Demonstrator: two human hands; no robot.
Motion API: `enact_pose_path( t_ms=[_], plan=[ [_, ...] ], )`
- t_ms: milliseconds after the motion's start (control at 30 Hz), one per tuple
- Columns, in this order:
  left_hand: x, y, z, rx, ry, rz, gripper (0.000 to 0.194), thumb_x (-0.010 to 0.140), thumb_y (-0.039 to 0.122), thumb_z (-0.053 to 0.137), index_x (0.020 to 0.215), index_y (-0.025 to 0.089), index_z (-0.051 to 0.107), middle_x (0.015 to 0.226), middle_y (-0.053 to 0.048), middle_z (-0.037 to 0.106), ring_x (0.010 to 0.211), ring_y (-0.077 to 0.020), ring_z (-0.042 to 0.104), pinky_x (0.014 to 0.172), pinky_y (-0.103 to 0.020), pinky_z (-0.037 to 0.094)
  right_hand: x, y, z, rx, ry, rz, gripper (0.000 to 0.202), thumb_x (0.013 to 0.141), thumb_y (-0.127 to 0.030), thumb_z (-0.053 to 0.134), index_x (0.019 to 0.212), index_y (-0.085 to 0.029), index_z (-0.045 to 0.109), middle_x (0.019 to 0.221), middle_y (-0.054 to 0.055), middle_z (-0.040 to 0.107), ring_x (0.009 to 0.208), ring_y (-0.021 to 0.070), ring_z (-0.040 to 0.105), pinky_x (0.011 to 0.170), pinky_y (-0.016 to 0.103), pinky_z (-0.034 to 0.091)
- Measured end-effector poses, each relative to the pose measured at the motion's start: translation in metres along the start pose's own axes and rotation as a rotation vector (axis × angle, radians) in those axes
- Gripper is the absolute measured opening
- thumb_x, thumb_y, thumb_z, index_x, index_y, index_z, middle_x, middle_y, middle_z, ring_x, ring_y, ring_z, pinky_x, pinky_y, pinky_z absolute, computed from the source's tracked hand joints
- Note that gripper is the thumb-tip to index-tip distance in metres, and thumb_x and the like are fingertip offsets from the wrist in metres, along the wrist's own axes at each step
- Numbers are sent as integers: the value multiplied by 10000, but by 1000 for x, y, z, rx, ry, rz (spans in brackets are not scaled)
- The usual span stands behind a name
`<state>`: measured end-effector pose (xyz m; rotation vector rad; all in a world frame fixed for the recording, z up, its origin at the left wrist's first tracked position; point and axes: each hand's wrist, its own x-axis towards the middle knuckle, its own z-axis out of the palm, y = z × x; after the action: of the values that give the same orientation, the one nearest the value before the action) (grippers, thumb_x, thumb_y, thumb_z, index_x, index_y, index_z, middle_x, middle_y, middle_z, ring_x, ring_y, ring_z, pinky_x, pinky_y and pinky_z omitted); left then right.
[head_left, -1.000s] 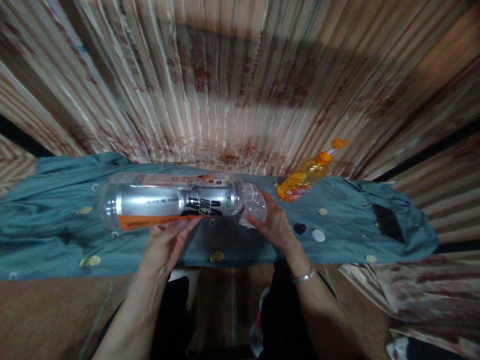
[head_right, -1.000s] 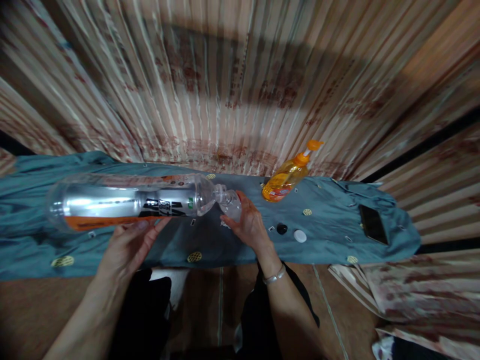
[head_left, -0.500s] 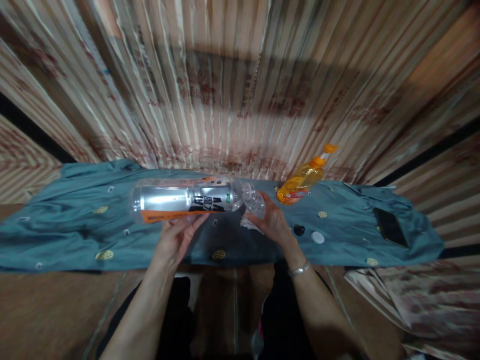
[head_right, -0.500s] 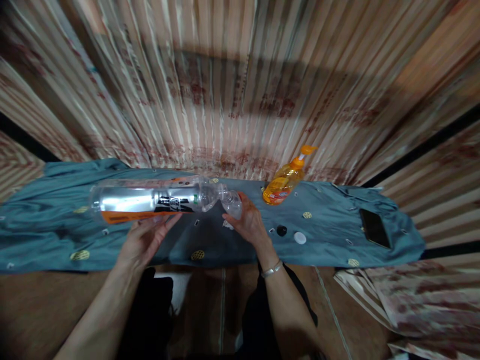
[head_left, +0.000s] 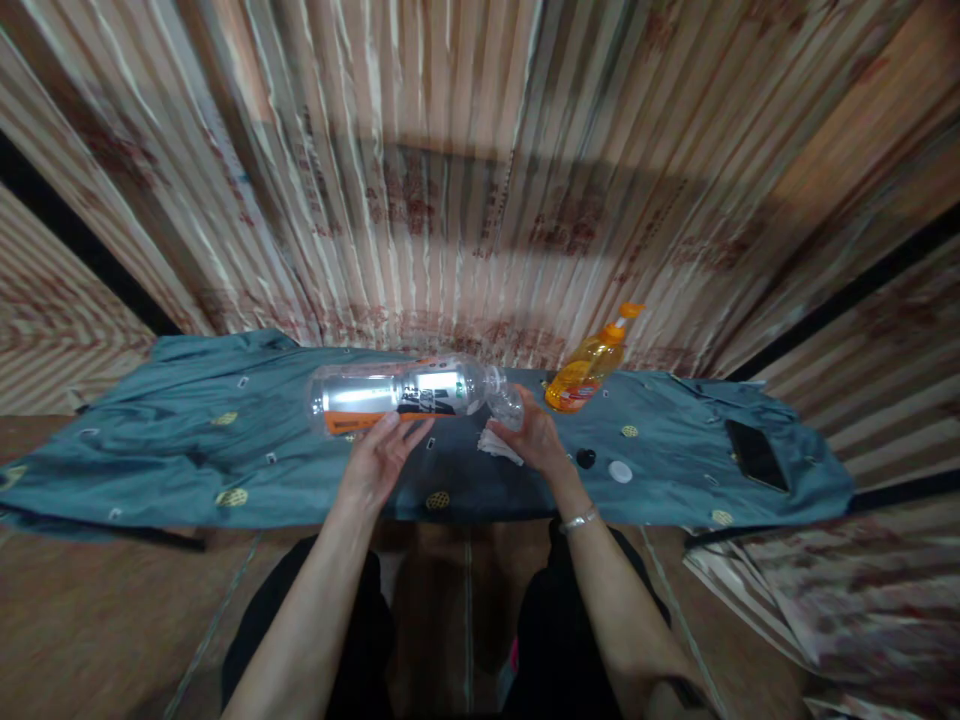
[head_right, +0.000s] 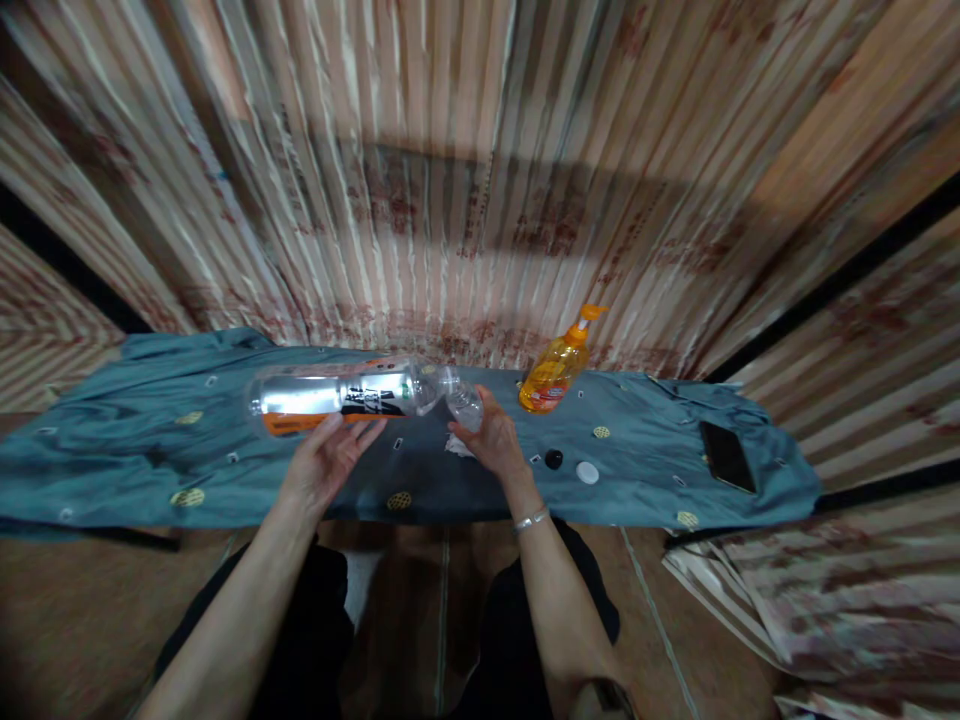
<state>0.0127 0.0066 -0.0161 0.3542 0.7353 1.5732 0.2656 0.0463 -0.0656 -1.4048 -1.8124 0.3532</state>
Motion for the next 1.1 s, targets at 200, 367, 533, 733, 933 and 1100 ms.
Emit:
enact_pose_path(
  t_ms=[200, 367, 533, 733, 933, 1100],
  plan=[
    [-4, 4, 12, -23, 26, -20, 193, 721, 29, 774, 776, 198, 698, 851, -37, 811, 907, -233, 785, 1098, -605, 574, 3, -2, 8, -46, 29, 74, 674, 813, -290, 823, 1419, -172, 552, 1352, 182, 748, 1235, 351, 741, 1054, 493, 588],
    [-5, 5, 19, -50, 70, -29, 233, 749, -29, 730, 727, 193, 664, 786, -20, 766, 873, -204, 762, 1075, -578, 598, 5, -2, 12, -62, 49, 75, 672, 802, -287, 833, 1408, -202, 554, 1330, 165, 765, 1215, 345, 754, 1024, 475, 604],
    [-6, 3, 21, -65, 86, -42, 241, 758, -26, 740, 713, 192, 649, 812, -23, 753, 940, -221, 759, 1081, -577, 597, 4, 0, 12, -54, 65, 100, 695, 798, -283, 831, 1427, -220, 540, 1318, 146, 772, 1189, 339, 764, 1010, 471, 605],
    [-3, 3, 17, -61, 52, -70, 224, 760, -7, 759, 684, 180, 661, 749, -11, 730, 825, -200, 751, 1085, -594, 591, 4, -1, 10, -34, 85, 141, 675, 779, -281, 839, 1395, -243, 567, 1307, 126, 773, 1167, 321, 767, 1001, 460, 602],
    [1, 5, 13, -53, -3, -88, 183, 758, 8, 767, 738, 179, 703, 796, -21, 774, 841, -205, 774, 1109, -590, 574, 6, -8, 5, -9, 96, 165, 623, 790, -301, 833, 1363, -227, 599, 1271, 126, 786, 1144, 323, 767, 1009, 496, 589],
    [7, 0, 10, -40, -39, -70, 196, 731, 40, 802, 741, 200, 689, 767, -5, 772, 899, -238, 791, 1124, -617, 557, 7, -4, 1, 27, 107, 166, 634, 788, -300, 835, 1371, -213, 603, 1245, 124, 791, 1138, 319, 766, 1018, 501, 585]
  ],
)
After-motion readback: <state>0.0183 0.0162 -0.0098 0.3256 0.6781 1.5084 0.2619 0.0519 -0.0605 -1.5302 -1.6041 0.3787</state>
